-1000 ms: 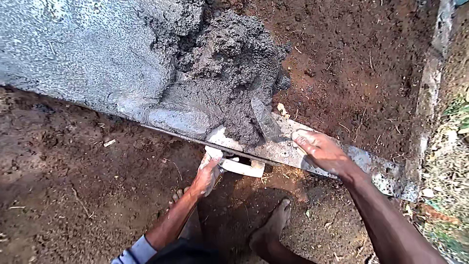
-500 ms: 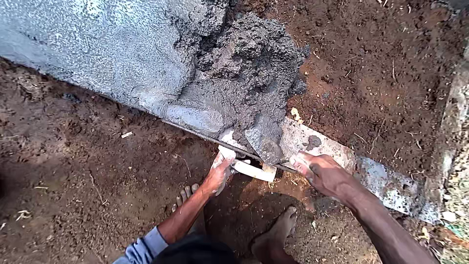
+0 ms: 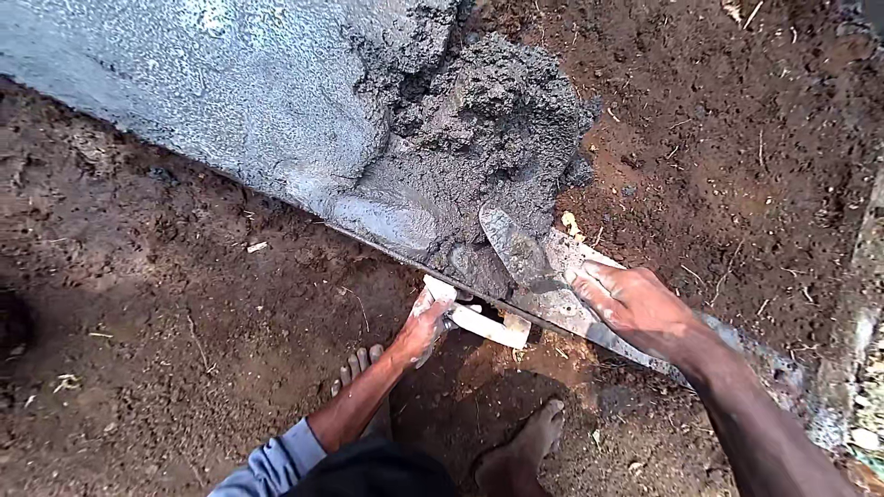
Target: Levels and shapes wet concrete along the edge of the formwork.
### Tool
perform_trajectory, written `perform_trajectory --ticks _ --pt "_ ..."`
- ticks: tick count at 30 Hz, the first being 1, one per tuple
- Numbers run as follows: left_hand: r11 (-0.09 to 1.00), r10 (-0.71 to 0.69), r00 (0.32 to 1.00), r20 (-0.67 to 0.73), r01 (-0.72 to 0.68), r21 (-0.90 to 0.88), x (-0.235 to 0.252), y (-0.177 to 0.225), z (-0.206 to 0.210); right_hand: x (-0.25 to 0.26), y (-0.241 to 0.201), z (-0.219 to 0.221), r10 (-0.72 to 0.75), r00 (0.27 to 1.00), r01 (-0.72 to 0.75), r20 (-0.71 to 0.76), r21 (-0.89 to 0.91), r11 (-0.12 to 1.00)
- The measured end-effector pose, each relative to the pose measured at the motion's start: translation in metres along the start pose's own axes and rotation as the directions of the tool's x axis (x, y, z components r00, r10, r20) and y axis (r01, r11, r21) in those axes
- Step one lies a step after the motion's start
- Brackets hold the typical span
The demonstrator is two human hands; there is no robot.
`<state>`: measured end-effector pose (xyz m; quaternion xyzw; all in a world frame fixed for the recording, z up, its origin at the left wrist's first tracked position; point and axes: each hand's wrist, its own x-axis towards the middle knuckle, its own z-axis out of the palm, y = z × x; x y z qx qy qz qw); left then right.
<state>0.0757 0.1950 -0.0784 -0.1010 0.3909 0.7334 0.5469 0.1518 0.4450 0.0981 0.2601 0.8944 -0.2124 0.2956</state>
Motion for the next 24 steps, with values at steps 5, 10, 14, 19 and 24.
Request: perform_trajectory --ticks 5,10,14,19,24 --pt "1.000 -0.017 1.000 -0.009 0.017 0.009 -0.002 0.002 0.000 0.017 -0.038 0.015 0.065 0.974 -0.033 0.217 -0.148 0.988" --pt "1.000 -0.012 1.000 -0.018 0.012 0.017 -0.002 0.001 0.001 0.025 -0.054 0.004 0.013 0.986 0.048 0.165 -0.361 0.931" --pt "1.000 -0.002 1.000 -0.005 0.002 0.006 -0.001 0.001 0.001 0.020 -0.041 -0.023 -0.075 0.994 0.104 0.084 -0.436 0.894" --pt "1.000 -0.002 1.000 -0.007 0.003 0.026 -0.002 0.002 0.001 0.033 -0.078 -0.020 -0.185 0.983 0.172 -0.001 -0.355 0.919" --pt "0.999 0.010 1.000 0.005 -0.010 0.033 -0.001 0.002 0.001 0.051 -0.100 -0.024 -0.217 0.962 0.267 0.165 -0.421 0.867"
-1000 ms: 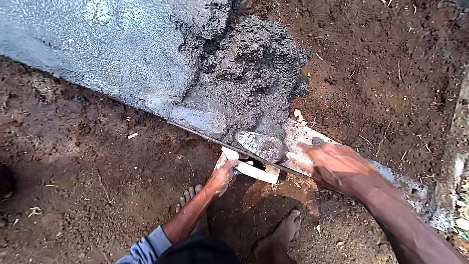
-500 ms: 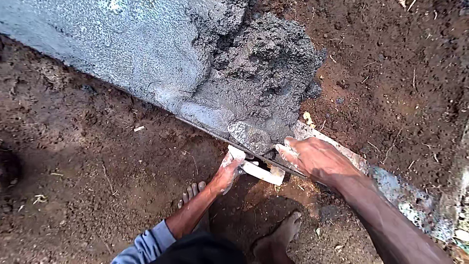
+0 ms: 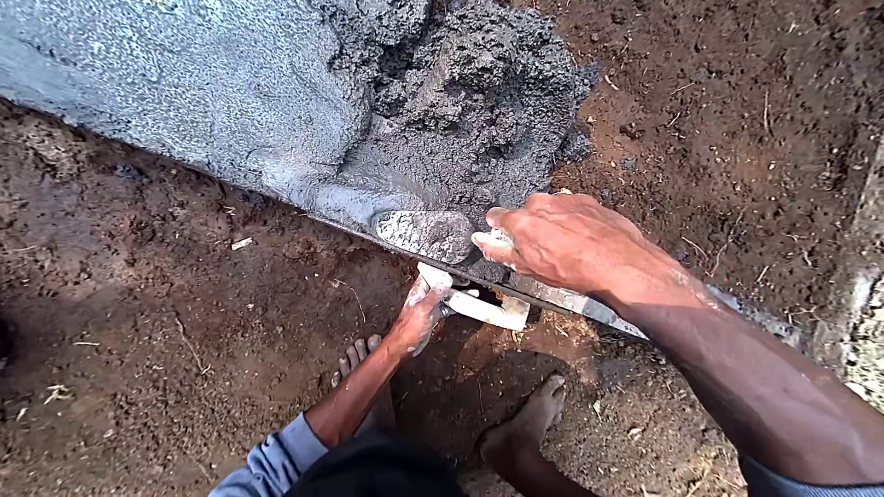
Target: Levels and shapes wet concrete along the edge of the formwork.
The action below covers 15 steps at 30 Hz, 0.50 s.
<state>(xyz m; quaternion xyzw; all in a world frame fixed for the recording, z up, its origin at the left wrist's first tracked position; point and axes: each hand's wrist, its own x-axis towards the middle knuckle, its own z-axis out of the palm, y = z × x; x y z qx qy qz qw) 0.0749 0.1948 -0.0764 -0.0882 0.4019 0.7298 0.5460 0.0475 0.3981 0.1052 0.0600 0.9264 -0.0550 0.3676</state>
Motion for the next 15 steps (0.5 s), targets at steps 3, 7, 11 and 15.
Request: perform_trajectory --ticks 3,7,11,15 --pt "1.000 0.003 1.000 0.016 -0.003 0.005 0.001 -0.001 -0.001 -0.015 0.008 0.003 0.040 0.999 -0.038 0.035 -0.055 0.998" --pt "1.000 -0.015 1.000 0.009 0.015 0.008 0.000 -0.003 0.002 -0.033 0.020 0.016 0.085 0.994 -0.079 0.071 -0.081 0.994" --pt "1.000 -0.026 0.999 0.025 0.026 -0.011 0.002 -0.009 0.005 -0.052 0.038 0.033 0.119 0.992 -0.117 0.049 -0.044 0.992" --pt "1.000 -0.019 0.999 0.035 0.019 -0.008 0.004 -0.017 0.009 -0.072 0.052 0.052 0.170 0.985 -0.168 0.039 -0.047 0.985"
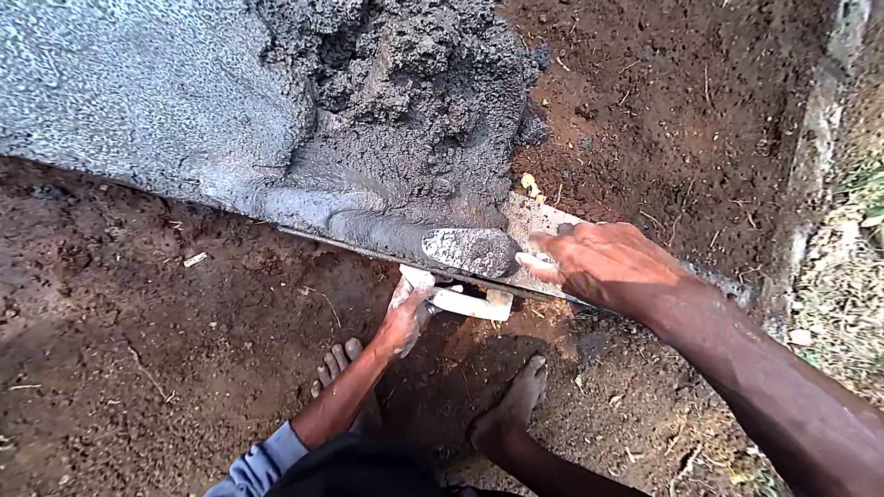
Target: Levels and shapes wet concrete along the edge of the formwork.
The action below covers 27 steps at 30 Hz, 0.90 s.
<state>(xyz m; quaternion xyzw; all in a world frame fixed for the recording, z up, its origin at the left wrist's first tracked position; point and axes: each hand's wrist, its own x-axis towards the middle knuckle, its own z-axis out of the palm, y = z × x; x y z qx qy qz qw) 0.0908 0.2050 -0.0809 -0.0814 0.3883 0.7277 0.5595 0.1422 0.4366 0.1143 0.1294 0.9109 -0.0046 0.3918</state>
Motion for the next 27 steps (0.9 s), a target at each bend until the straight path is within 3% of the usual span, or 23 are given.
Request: perform_trajectory --ticks 4,8,9,11,12,14,16,18,22,27 --pt "1.000 0.003 1.000 0.019 -0.003 -0.003 0.002 -0.005 -0.001 -0.018 0.017 0.014 0.074 0.997 -0.074 0.020 0.035 0.997" --pt "1.000 -0.002 1.000 0.015 0.002 -0.031 0.002 -0.003 0.000 -0.038 0.024 0.020 0.189 0.951 -0.167 -0.244 0.107 0.980" --pt "0.999 -0.003 1.000 0.015 0.004 -0.038 0.001 -0.004 0.000 -0.036 0.009 0.019 0.237 0.942 -0.192 -0.238 0.200 0.961" --pt "0.999 0.005 1.000 0.009 -0.005 -0.035 0.002 -0.005 0.000 -0.024 -0.035 0.011 0.270 0.960 -0.206 -0.073 0.469 0.859" --pt "1.000 0.015 1.000 -0.004 -0.015 -0.020 0.000 -0.004 0.002 -0.013 -0.059 0.008 0.236 0.972 -0.198 0.018 0.605 0.771" --pt "0.998 0.045 0.997 -0.055 -0.042 0.052 -0.007 0.003 0.007 0.007 -0.104 0.009 0.130 0.990 -0.133 0.063 0.750 0.647" --pt "0.988 0.075 0.996 -0.058 -0.066 0.142 -0.016 0.010 0.010 0.016 -0.130 0.008 0.098 0.991 -0.136 0.095 0.760 0.635" --pt "0.990 0.067 0.996 -0.063 -0.058 0.130 -0.014 0.008 0.010 0.013 -0.136 0.012 0.159 0.981 -0.191 0.113 0.724 0.663" --pt "1.000 0.012 0.999 -0.032 -0.012 -0.005 0.000 -0.004 0.002 -0.009 -0.114 0.031 0.295 0.948 -0.300 0.122 0.660 0.689" --pt "1.000 -0.015 0.999 -0.036 0.015 -0.015 0.002 -0.006 0.002 -0.031 -0.093 0.051 0.388 0.887 -0.450 0.249 0.653 0.609"
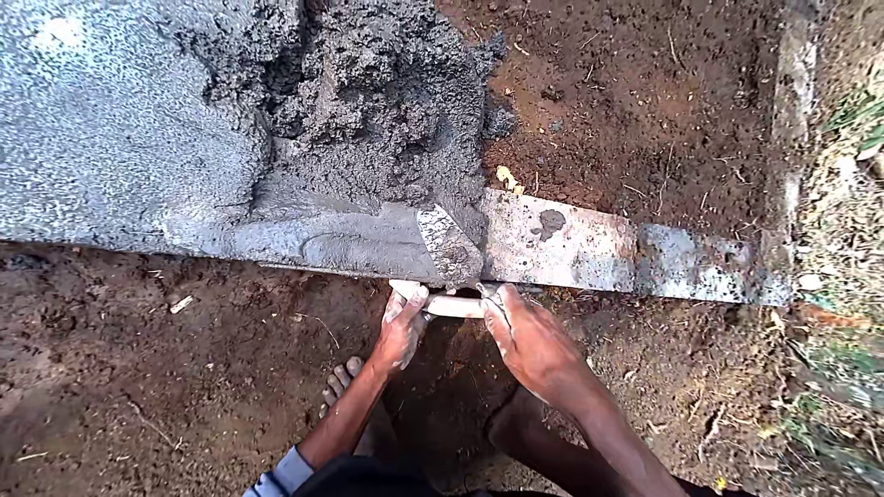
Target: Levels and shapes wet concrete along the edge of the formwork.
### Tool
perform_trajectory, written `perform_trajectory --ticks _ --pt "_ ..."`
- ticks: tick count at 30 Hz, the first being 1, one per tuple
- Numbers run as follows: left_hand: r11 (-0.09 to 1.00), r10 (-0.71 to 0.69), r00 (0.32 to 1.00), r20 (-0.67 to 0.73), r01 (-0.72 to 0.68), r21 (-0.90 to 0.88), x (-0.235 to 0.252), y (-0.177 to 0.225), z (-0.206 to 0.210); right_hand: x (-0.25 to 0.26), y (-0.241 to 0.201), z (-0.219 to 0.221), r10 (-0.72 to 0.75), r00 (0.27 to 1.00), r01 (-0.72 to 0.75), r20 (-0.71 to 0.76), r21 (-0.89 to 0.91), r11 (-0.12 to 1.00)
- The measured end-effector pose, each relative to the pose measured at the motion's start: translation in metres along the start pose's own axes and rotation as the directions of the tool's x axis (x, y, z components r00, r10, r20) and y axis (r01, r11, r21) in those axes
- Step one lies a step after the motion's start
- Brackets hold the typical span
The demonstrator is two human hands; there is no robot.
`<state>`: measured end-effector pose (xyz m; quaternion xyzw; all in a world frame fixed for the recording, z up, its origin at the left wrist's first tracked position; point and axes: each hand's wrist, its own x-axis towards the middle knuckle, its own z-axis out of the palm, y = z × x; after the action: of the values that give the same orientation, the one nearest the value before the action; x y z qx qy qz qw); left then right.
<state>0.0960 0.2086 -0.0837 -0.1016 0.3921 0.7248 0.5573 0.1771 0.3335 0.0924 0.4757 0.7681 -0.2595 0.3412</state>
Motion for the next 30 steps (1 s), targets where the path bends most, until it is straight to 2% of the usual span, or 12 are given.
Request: perform_trajectory --ticks 3,5,8,10,13,15,18,20,23,25,27,30 --pt "1.000 -0.001 1.000 0.009 0.001 0.000 -0.001 -0.002 -0.002 -0.009 0.029 -0.001 0.027 0.998 -0.027 -0.061 -0.008 1.000" --pt "1.000 0.001 1.000 0.014 -0.001 0.001 0.000 -0.001 0.000 -0.015 0.054 -0.007 -0.069 0.967 0.061 -0.246 -0.039 0.997" --pt "1.000 -0.005 1.000 0.008 0.005 -0.009 -0.003 -0.002 0.002 0.002 0.060 -0.022 -0.239 0.821 0.193 -0.519 -0.141 0.971" --pt "1.000 -0.005 1.000 0.008 0.005 -0.010 -0.003 -0.002 0.004 0.036 0.048 -0.040 -0.382 0.716 0.291 -0.584 -0.248 0.924" --pt "1.000 -0.002 1.000 0.008 0.002 -0.023 -0.002 -0.003 0.005 0.103 0.019 -0.072 -0.687 0.514 0.477 -0.514 -0.494 0.727" --pt "1.000 -0.010 1.000 -0.003 0.010 -0.009 -0.003 -0.001 0.006 0.142 0.004 -0.090 -0.837 0.400 0.554 -0.373 -0.629 0.545" --pt "1.000 -0.016 1.000 -0.005 0.016 -0.007 -0.002 -0.002 0.006 0.170 0.010 -0.106 -0.936 0.323 0.615 -0.138 -0.722 0.318" --pt "1.000 -0.003 1.000 0.006 0.003 -0.009 -0.001 -0.004 0.004 0.174 0.031 -0.109 -0.956 0.278 0.611 -0.097 -0.750 0.254" --pt "1.000 -0.004 1.000 0.005 0.004 -0.012 -0.001 -0.005 0.003 0.163 0.069 -0.103 -0.956 0.267 0.587 -0.119 -0.767 0.259" --pt "1.000 -0.007 1.000 0.004 0.007 -0.015 -0.001 -0.006 0.003 0.149 0.091 -0.096 -0.945 0.293 0.571 -0.148 -0.766 0.297" --pt "1.000 -0.014 1.000 0.011 0.015 -0.025 0.000 -0.006 0.001 0.125 0.104 -0.091 -0.902 0.377 0.525 -0.211 -0.754 0.396" --pt "0.999 -0.015 1.000 0.021 0.016 -0.039 0.000 -0.006 0.002 0.079 0.104 -0.079 -0.718 0.560 0.439 -0.414 -0.587 0.680"
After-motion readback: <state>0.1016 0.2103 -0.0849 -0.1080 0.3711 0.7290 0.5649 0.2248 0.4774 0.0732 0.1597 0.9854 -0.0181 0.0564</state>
